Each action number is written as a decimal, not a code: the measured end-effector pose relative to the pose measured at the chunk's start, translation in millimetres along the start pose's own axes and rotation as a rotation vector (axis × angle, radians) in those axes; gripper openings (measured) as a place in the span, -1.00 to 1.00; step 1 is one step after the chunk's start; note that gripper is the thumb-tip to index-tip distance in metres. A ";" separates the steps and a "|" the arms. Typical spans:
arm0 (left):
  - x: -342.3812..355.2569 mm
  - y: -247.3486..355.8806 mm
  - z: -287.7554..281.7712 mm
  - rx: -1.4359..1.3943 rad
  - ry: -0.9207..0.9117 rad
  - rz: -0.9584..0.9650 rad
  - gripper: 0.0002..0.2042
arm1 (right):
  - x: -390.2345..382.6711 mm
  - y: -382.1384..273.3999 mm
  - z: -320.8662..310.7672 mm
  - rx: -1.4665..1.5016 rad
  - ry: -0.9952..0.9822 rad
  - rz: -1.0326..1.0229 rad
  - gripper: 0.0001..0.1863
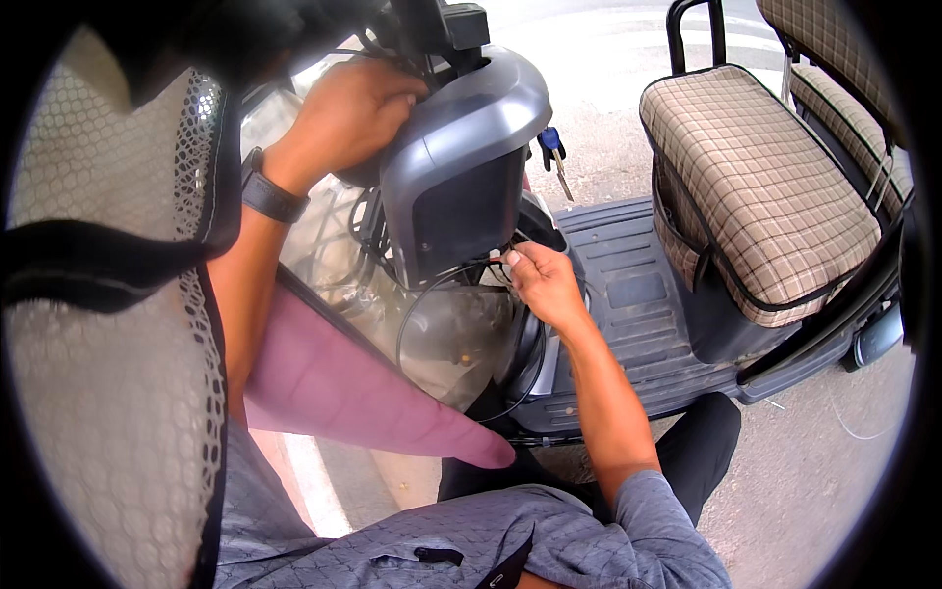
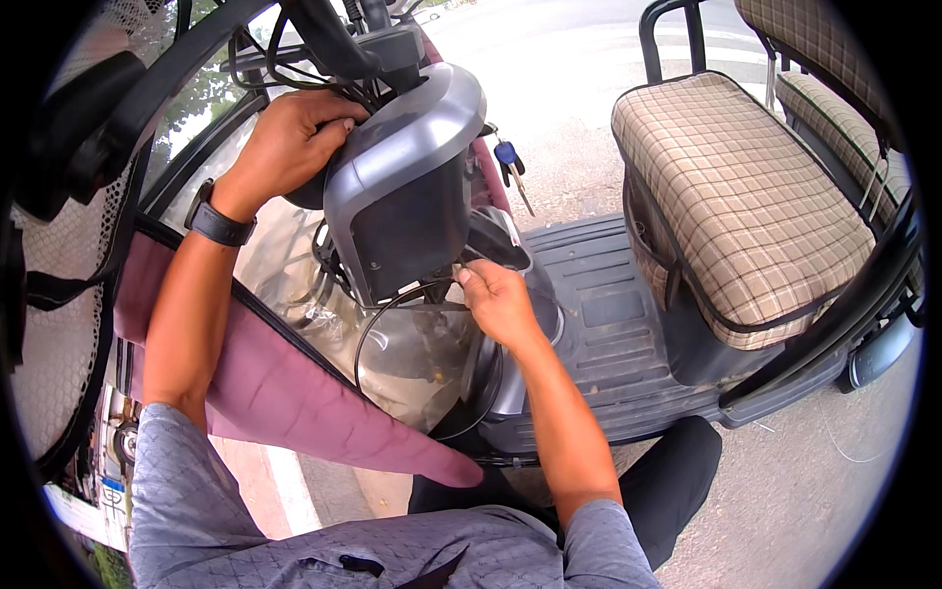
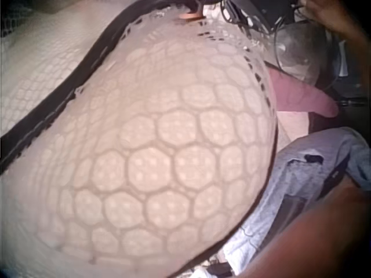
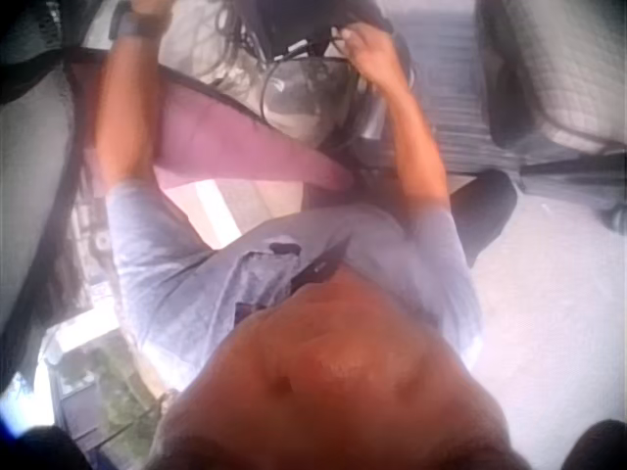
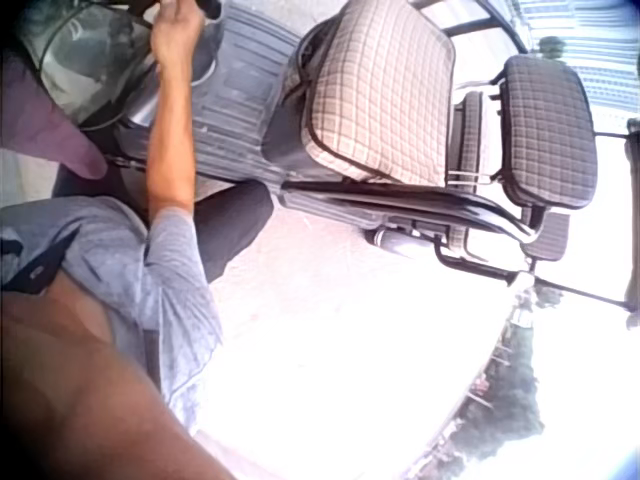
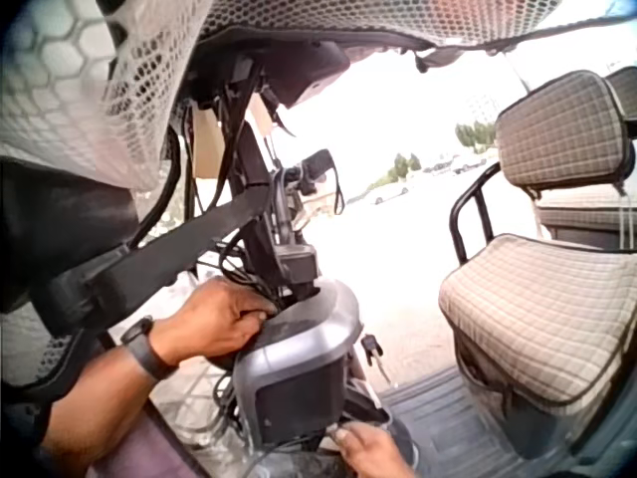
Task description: The person is working on the front console of a three-wheeled electric vehicle, manipulating wires and components near the handlebars. They remove a small bag from the front basket, adjust the console cover, and handle a long cable, appearing to perform maintenance or repair on the vehicle's electrical system.
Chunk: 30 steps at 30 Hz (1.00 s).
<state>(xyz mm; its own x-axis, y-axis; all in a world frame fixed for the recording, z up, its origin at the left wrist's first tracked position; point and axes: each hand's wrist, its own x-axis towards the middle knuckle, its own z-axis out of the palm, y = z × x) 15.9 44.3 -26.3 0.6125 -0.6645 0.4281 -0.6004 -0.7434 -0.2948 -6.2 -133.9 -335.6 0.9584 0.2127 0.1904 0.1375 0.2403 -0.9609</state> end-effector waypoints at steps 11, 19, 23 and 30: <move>2.6 -20.6 -16.5 -0.060 -0.146 -0.007 -0.71 | 1.6 0.7 10.7 -0.020 0.011 -0.026 -0.76; -4.3 -32.7 -17.5 -0.009 -0.137 0.137 -0.64 | 2.2 -1.1 15.9 -0.020 -0.013 -0.012 -0.77; -1.1 -35.0 -15.2 0.028 -0.166 0.152 -0.59 | 1.7 0.1 13.5 -0.055 0.003 -0.043 -0.77; -5.0 -11.3 -4.7 0.113 -0.166 0.038 -0.62 | 1.2 -2.3 13.3 -0.061 0.006 -0.061 -0.77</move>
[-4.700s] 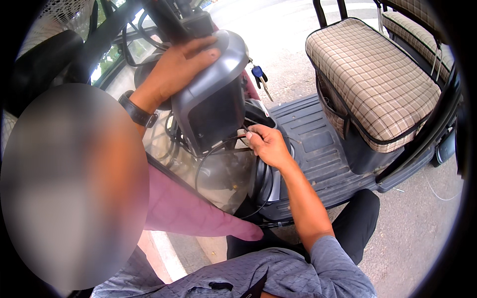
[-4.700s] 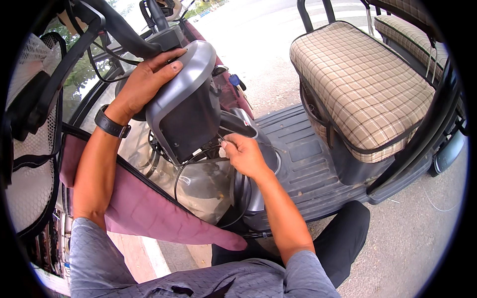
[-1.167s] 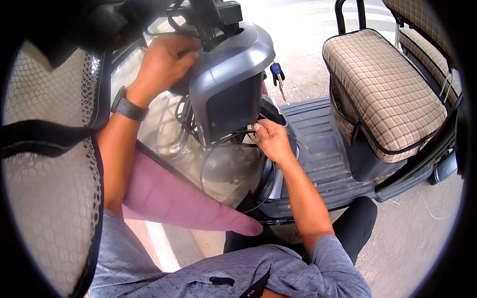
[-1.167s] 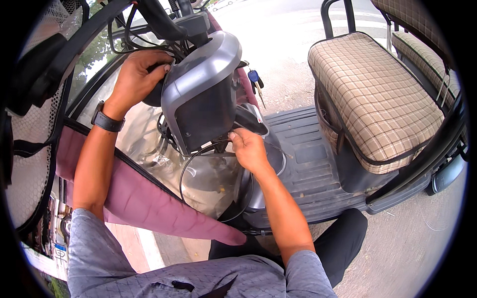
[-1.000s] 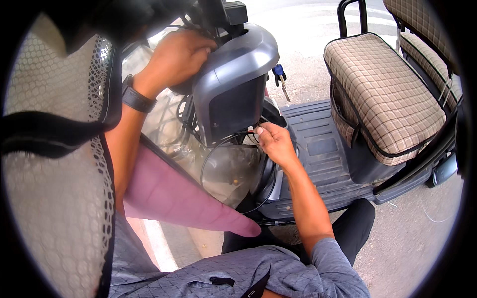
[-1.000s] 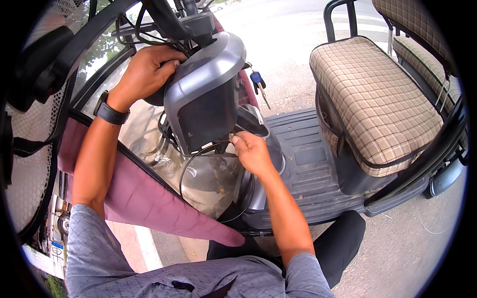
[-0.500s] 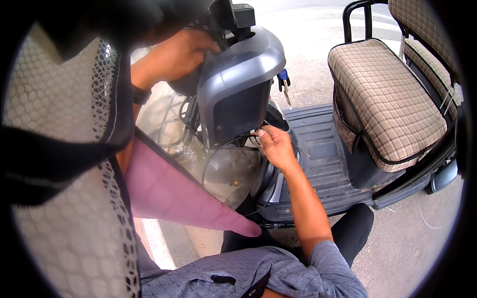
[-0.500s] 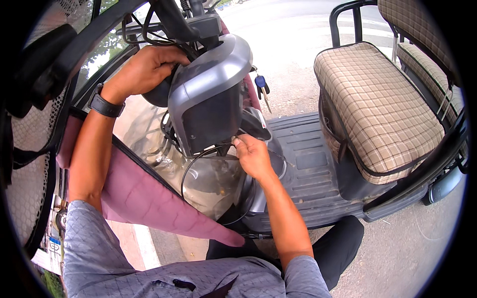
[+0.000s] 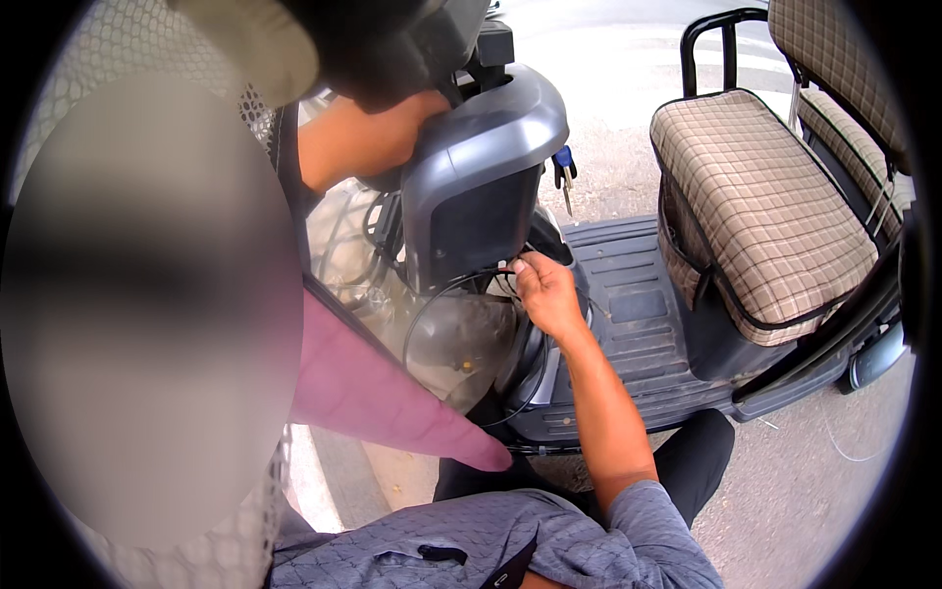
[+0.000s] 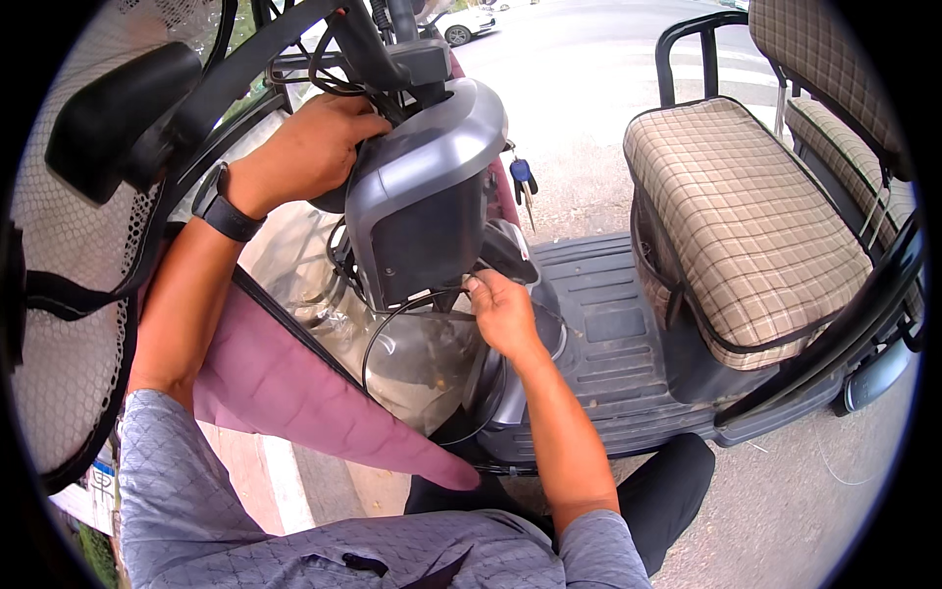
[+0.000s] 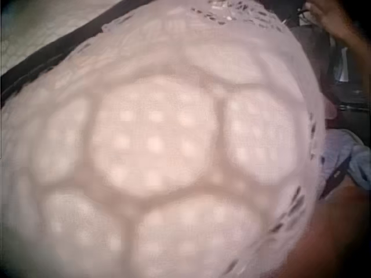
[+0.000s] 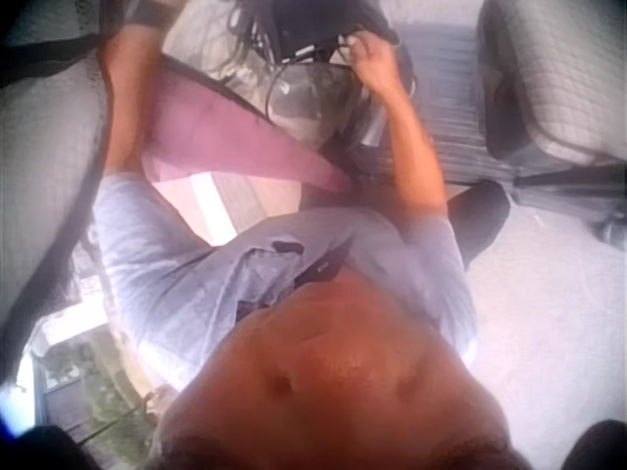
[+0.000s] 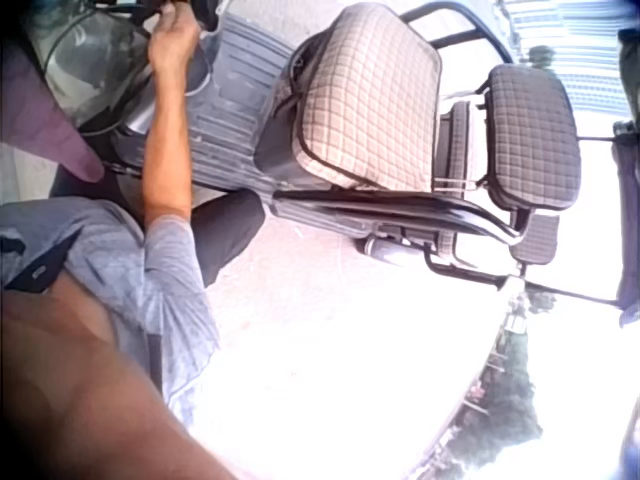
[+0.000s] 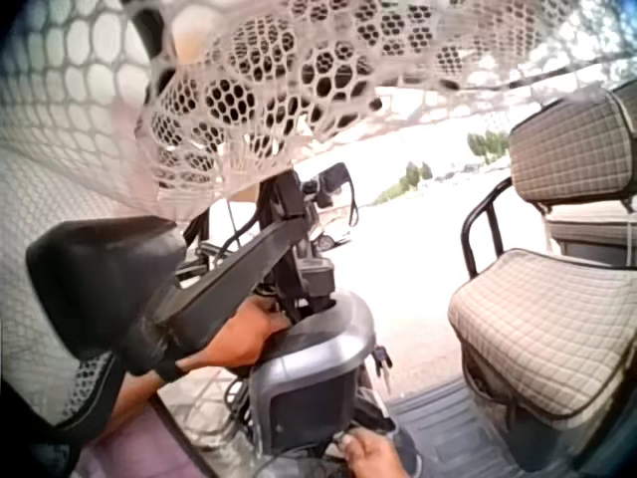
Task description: The person is working on the front console of a three-wheeled electric vehicle, manipulating wires and components near the handlebars. They remove a small bag from the front basket, adjust the console cover, and handle a long cable, appearing to perform maintenance or repair on the vehicle's electrical system.
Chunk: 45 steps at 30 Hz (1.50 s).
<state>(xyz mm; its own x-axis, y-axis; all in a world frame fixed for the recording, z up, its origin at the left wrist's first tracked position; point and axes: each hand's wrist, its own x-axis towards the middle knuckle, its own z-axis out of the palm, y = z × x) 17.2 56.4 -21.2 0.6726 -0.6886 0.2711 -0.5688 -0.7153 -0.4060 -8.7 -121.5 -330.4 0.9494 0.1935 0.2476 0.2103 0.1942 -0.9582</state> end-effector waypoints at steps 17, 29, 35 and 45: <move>42.1 -14.0 -30.5 0.336 -0.461 0.339 -0.73 | 1.0 5.8 1.0 -0.040 0.001 -0.007 -0.78; 62.3 37.2 -53.1 -0.195 -0.715 -0.475 -0.50 | 0.1 4.3 -2.7 -0.044 0.003 -0.063 -0.75; 38.5 32.2 -45.1 -0.175 -0.375 -0.227 -0.42 | 0.8 3.7 -2.1 -0.070 0.012 -0.072 -0.75; 50.0 52.1 -51.9 -0.173 -0.429 -0.319 -0.31 | 0.4 -1.4 -6.0 -0.088 0.014 -0.095 -0.76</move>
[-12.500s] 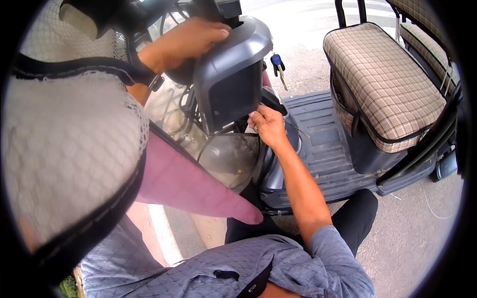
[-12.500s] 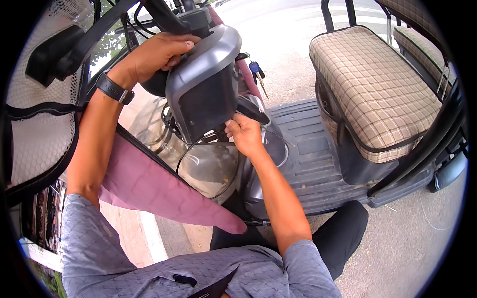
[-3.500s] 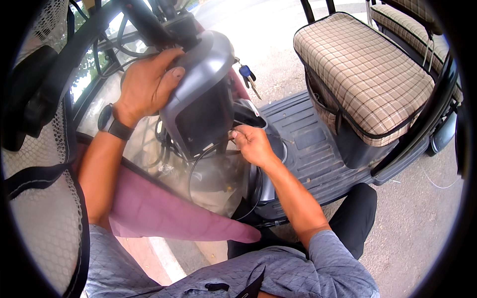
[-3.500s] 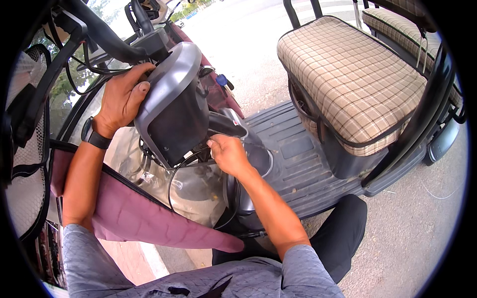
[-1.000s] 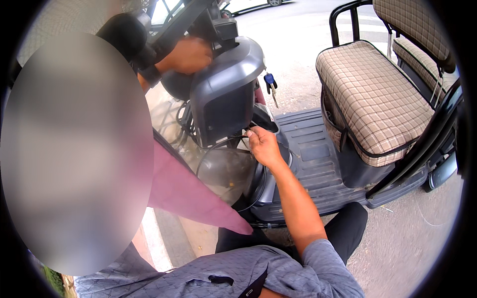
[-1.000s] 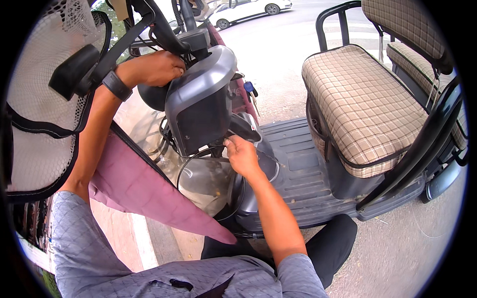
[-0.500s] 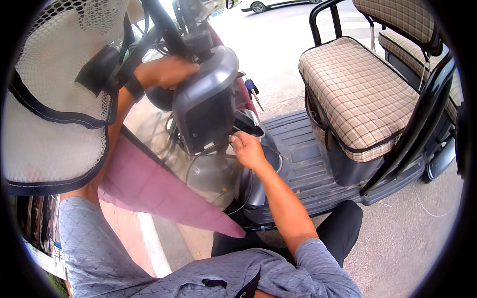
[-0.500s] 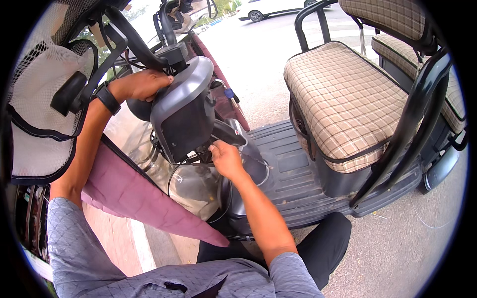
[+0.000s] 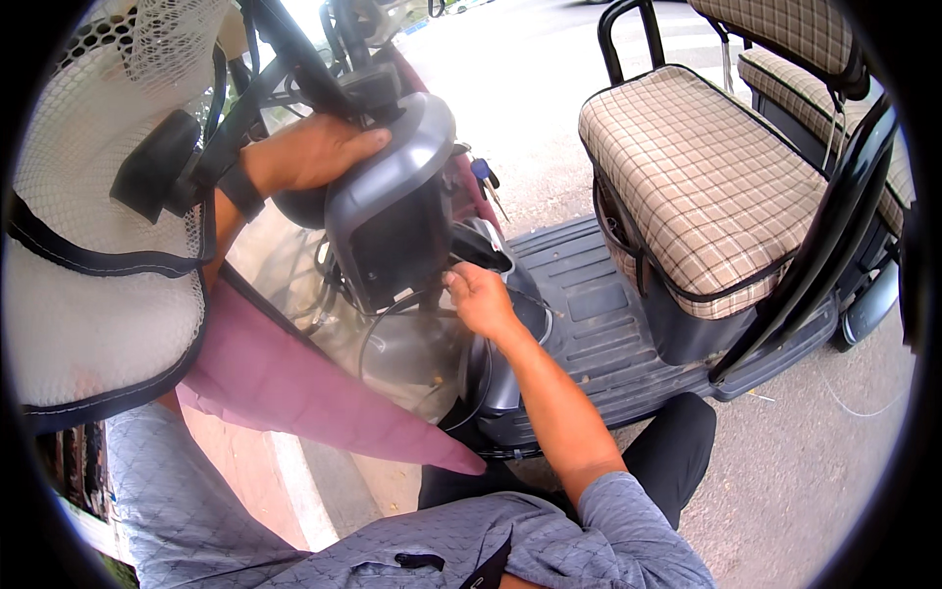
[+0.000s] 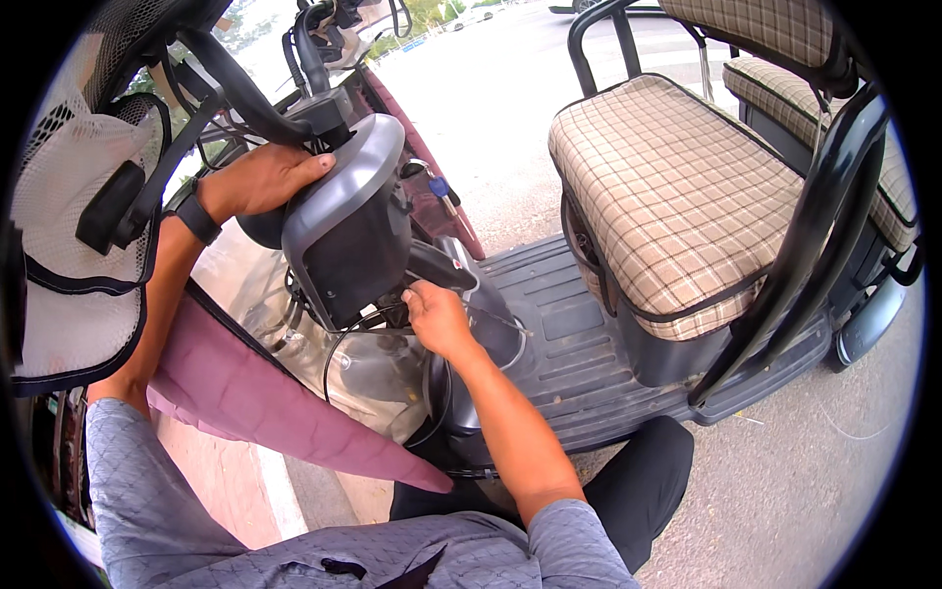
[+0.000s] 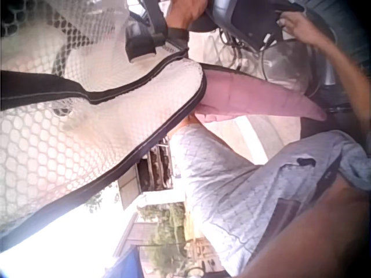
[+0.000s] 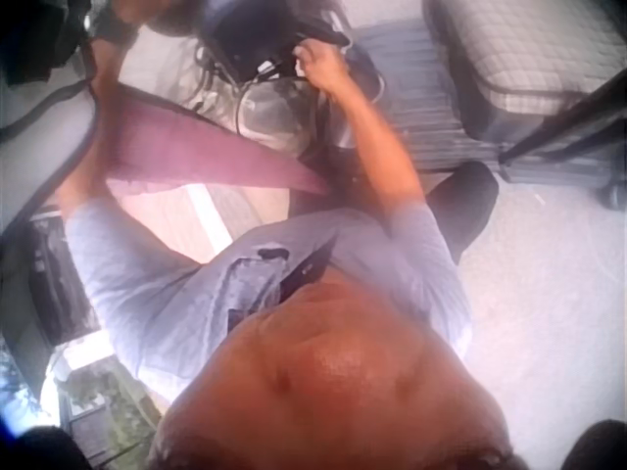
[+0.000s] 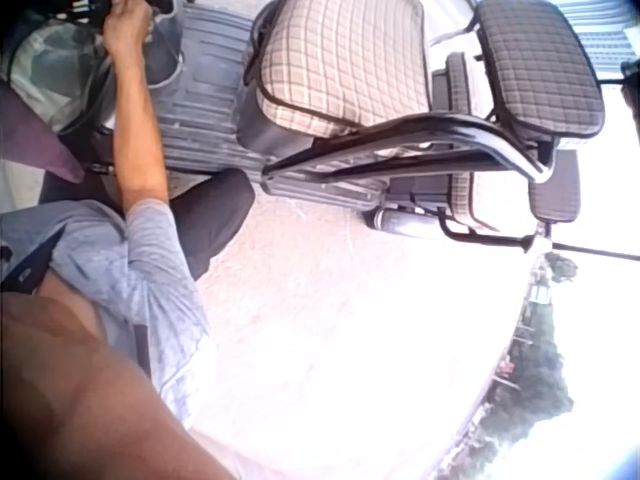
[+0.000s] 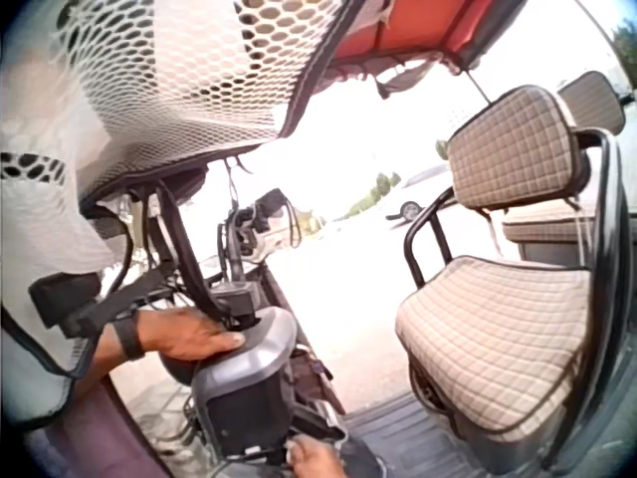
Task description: The person is working on the front console of a three-wheeled electric vehicle, manipulating wires and components near the handlebars. They remove a small bag from the front basket, adjust the console cover, and handle a long cable, appearing to perform maintenance or repair on the vehicle's electrical system.
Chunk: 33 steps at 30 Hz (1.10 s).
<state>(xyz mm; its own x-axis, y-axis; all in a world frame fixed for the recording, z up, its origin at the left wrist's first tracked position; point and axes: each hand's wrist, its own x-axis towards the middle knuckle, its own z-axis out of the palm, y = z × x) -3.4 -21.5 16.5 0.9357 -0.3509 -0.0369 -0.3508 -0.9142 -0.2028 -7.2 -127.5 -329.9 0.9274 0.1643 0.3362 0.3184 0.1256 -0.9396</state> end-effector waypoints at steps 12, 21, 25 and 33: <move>-7.8 -0.9 6.7 0.047 -0.013 -0.046 -0.16 | -4.9 -5.9 -0.2 -0.014 0.031 0.020 -0.78; -16.7 -25.2 29.5 -0.213 0.202 0.035 -0.67 | 9.7 -0.3 12.4 0.079 0.081 -0.064 -0.77; -21.5 -39.7 39.8 -0.374 0.290 0.015 -0.71 | 4.1 -2.7 11.5 0.126 0.050 0.027 -0.77; -4.7 -14.7 37.2 -0.471 0.388 -0.327 -0.68 | 5.3 10.2 13.5 0.167 0.093 0.014 -0.77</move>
<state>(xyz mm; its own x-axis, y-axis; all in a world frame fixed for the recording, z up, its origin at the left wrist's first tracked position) -1.3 1.2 -16.7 0.9460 -0.0094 0.3239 -0.1141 -0.9452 0.3057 -1.7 -112.1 -336.8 0.9483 0.0771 0.3080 0.2749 0.2861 -0.9179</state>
